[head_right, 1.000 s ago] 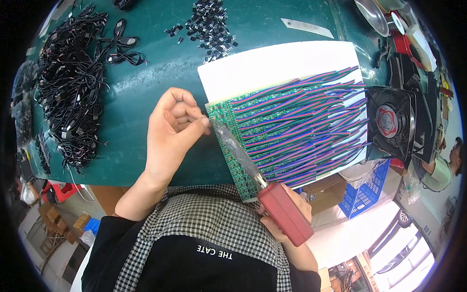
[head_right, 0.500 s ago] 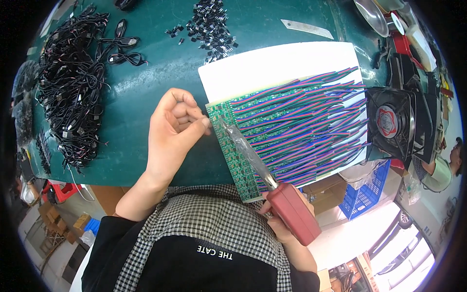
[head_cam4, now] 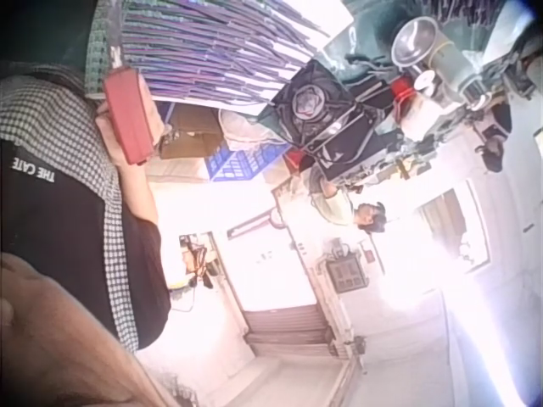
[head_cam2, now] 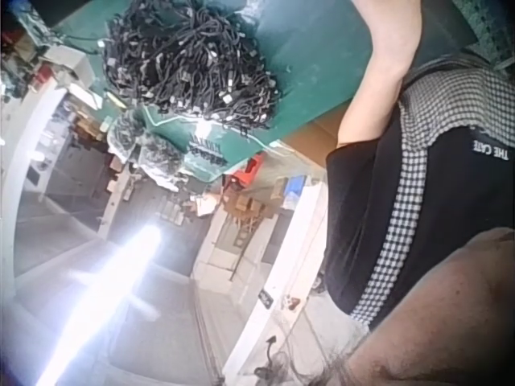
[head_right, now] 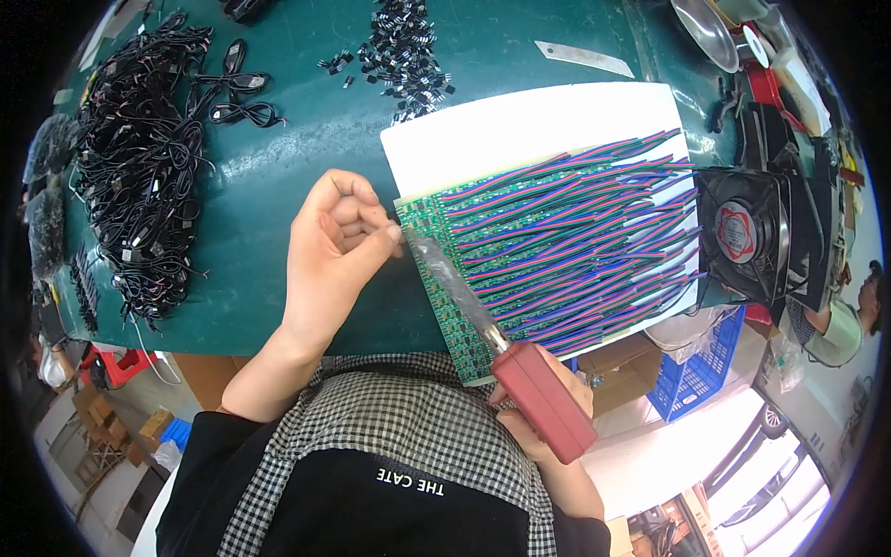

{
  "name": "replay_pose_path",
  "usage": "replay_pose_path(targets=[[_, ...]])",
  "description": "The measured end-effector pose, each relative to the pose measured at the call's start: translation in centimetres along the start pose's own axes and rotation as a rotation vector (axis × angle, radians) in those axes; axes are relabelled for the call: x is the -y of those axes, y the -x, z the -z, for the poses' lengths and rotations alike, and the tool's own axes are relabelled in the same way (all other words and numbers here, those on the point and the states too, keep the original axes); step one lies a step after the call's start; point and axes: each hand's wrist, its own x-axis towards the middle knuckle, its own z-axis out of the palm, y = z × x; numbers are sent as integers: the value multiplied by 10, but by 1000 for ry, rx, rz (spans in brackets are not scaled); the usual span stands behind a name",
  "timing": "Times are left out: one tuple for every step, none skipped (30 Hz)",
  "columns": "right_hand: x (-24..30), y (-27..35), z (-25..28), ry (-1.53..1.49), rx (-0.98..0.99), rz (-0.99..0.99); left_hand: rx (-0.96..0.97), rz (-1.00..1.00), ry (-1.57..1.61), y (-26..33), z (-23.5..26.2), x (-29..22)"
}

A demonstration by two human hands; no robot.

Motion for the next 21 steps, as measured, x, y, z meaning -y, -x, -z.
replay_pose_path(targets=[[1, -2, 1, 22, 28, -10, -1, 3, 0, 0, 0, 0], [5, -3, -1, 20, 32, -7, -1, 5, 1, 1, 1, 0], [11, -5, -6, -71, -32, -8, -2, 1, 0, 1, 1, 1], [17, -6, -9, -163, -97, -7, -2, -3, -1, 1, 1, 2], [20, -5, -11, -163, -97, -2, 0, -8, -1, 1, 1, 2], [24, -3, -12, -45, -134, -19, 8, -15, 0, 1, 0, 2], [26, 0, -11, 75, -174, -37, 13, -4, 3, 1, -3, 1], [27, 3, -8, 145, -206, -8, 23, 6, 6, 0, -5, 0], [30, 7, -6, 153, -236, 2, 53, -3, 13, 1, -9, 0], [32, 11, -3, 178, -264, 17, 26, -12, 6, 0, -12, 1], [34, 16, 2, 206, -300, 32, 7, -21, 2, 0, -15, 2], [20, 27, 24, 383, -251, 147, 3, -32, -4, 1, -17, 1], [24, 31, 30, 414, -316, 152, -1, -42, -10, 2, -18, 1], [29, 28, 30, 195, -371, 275, -12, -68, -43, 4, -17, 1], [34, 24, 31, -18, -415, 404, -23, -92, -72, 6, -16, 1], [30, 19, 34, 123, -598, 622, -26, -104, -82, 3, -15, 0], [28, 20, 41, 143, -625, 639, -61, -114, -100, 5, -10, -5], [23, 21, 49, 109, -758, 693, -53, -127, -103, 6, -5, -3], [22, 20, 57, 64, -881, 746, -57, -139, -109, 5, 1, -2], [27, 14, 65, 131, -996, 780, -59, -141, -131, 5, 8, -4], [28, 4, 74, 118, -1054, 834, -88, -150, -139, 2, 12, -4]])
